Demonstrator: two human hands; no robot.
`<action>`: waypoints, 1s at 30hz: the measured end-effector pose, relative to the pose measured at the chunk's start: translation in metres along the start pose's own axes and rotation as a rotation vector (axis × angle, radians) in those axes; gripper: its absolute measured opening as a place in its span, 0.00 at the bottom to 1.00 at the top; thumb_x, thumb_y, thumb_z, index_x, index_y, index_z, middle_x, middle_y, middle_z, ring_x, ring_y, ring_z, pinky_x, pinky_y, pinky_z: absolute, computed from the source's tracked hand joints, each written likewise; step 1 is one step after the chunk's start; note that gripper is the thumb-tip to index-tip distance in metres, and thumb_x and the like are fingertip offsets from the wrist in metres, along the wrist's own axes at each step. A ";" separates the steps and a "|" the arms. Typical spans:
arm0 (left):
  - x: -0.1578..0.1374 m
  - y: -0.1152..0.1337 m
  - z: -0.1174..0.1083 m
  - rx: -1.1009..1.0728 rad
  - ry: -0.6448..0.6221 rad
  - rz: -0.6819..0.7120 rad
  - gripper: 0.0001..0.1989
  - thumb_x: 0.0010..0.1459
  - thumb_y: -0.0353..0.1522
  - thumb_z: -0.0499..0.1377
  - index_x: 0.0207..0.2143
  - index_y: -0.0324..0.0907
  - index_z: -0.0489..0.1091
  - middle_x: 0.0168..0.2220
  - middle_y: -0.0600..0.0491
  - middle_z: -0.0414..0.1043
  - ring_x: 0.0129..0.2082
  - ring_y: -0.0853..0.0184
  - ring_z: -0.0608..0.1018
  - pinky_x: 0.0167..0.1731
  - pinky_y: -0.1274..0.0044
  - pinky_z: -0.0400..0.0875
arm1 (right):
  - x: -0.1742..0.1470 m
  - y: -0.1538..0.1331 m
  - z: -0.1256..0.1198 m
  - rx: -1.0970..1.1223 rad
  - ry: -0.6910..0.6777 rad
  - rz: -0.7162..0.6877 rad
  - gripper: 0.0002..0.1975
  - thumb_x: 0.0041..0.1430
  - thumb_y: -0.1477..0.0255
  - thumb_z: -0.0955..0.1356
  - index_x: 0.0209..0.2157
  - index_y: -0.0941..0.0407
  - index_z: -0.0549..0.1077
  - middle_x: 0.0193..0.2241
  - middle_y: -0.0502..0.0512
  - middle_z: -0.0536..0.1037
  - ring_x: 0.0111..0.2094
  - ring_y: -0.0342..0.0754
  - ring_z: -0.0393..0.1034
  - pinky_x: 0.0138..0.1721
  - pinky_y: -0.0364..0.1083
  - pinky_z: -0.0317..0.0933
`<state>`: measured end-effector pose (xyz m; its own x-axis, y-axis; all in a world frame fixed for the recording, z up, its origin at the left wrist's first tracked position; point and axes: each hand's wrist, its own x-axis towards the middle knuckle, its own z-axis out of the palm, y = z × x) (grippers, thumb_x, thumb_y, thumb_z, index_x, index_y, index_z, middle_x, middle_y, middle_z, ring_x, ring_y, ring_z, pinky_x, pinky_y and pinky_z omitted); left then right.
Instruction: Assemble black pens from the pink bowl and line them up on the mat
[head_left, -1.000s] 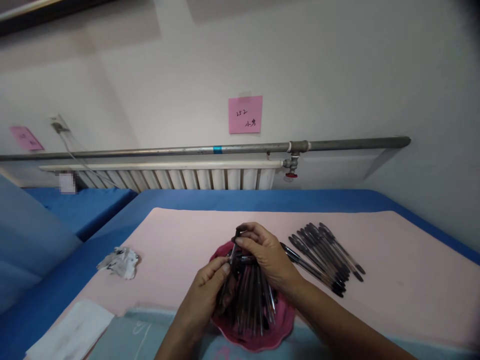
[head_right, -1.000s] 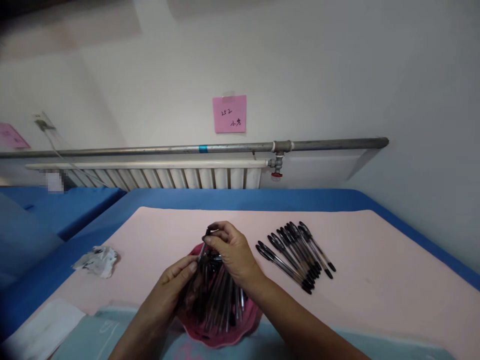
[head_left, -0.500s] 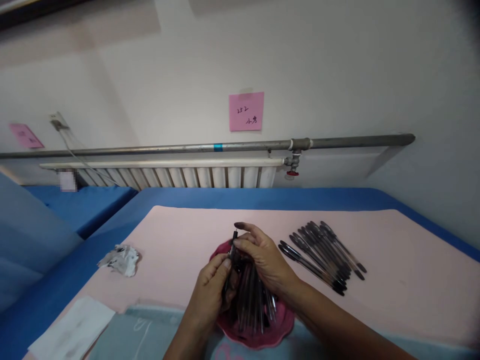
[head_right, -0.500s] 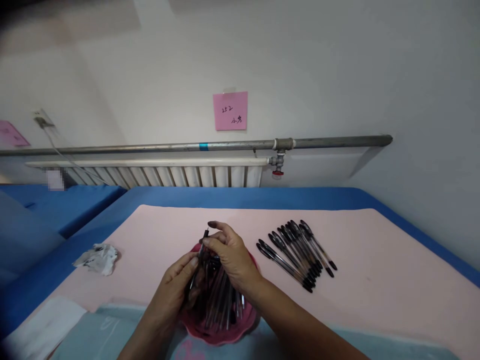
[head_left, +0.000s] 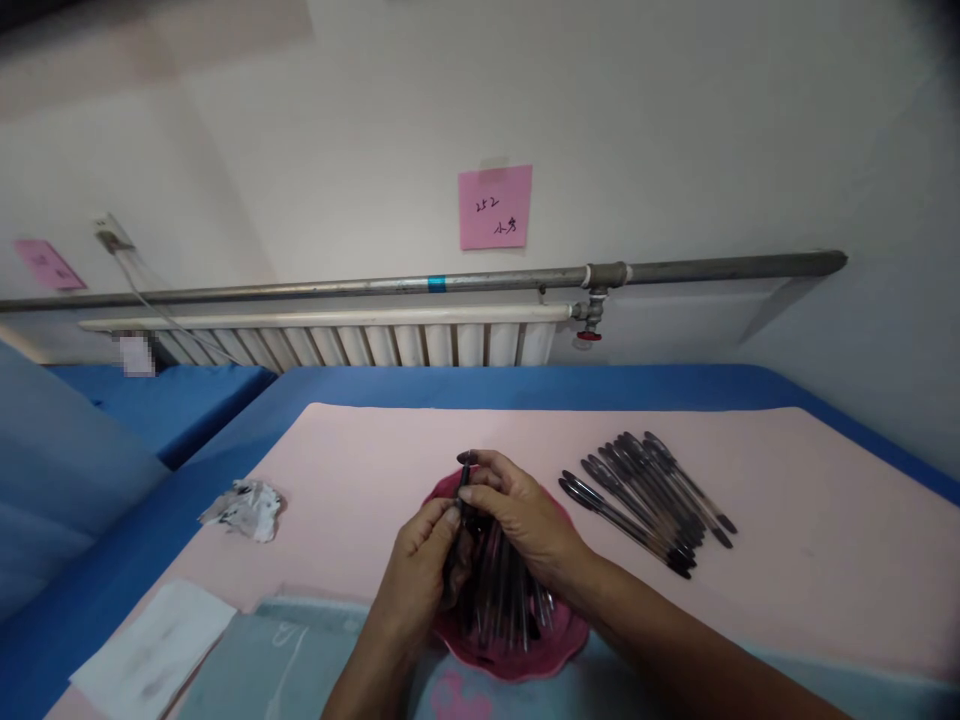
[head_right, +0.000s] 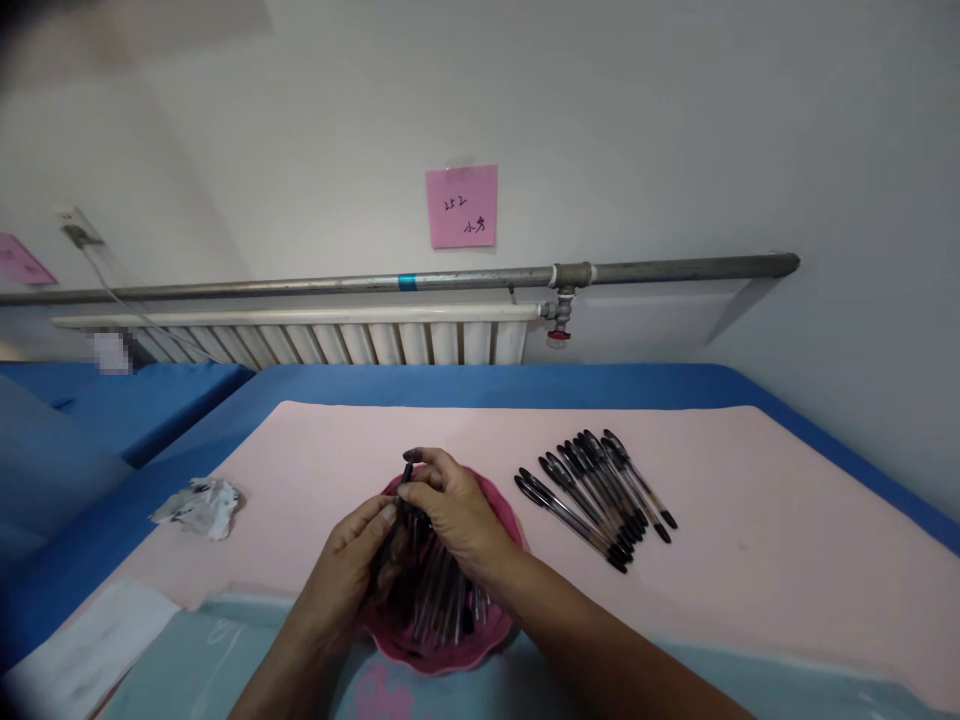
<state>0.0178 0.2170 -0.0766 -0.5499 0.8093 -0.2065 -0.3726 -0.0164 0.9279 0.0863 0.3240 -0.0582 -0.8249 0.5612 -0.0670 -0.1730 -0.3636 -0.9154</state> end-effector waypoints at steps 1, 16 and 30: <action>0.000 0.001 0.000 -0.006 0.008 0.007 0.12 0.56 0.40 0.57 0.30 0.40 0.64 0.16 0.63 0.56 0.13 0.79 0.57 0.12 0.85 0.48 | 0.000 0.000 0.001 0.002 -0.007 0.004 0.18 0.44 0.75 0.70 0.41 0.52 0.70 0.27 0.45 0.73 0.31 0.43 0.66 0.35 0.43 0.57; -0.004 0.000 0.008 -0.004 -0.006 -0.025 0.14 0.53 0.43 0.58 0.29 0.41 0.64 0.16 0.63 0.56 0.11 0.79 0.57 0.11 0.84 0.48 | 0.004 -0.001 0.000 0.103 0.064 0.001 0.18 0.41 0.73 0.72 0.38 0.56 0.69 0.20 0.43 0.69 0.23 0.40 0.63 0.28 0.41 0.55; -0.003 0.020 -0.005 -0.146 0.170 0.026 0.13 0.46 0.36 0.65 0.33 0.38 0.70 0.21 0.57 0.68 0.19 0.75 0.68 0.18 0.85 0.62 | 0.000 -0.046 -0.070 -1.076 0.014 -0.160 0.04 0.48 0.77 0.65 0.26 0.57 0.72 0.30 0.52 0.74 0.34 0.46 0.66 0.36 0.45 0.57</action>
<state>0.0083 0.2112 -0.0591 -0.6743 0.6969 -0.2442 -0.4539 -0.1304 0.8815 0.1314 0.3926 -0.0437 -0.8272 0.5554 0.0858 0.2898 0.5524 -0.7816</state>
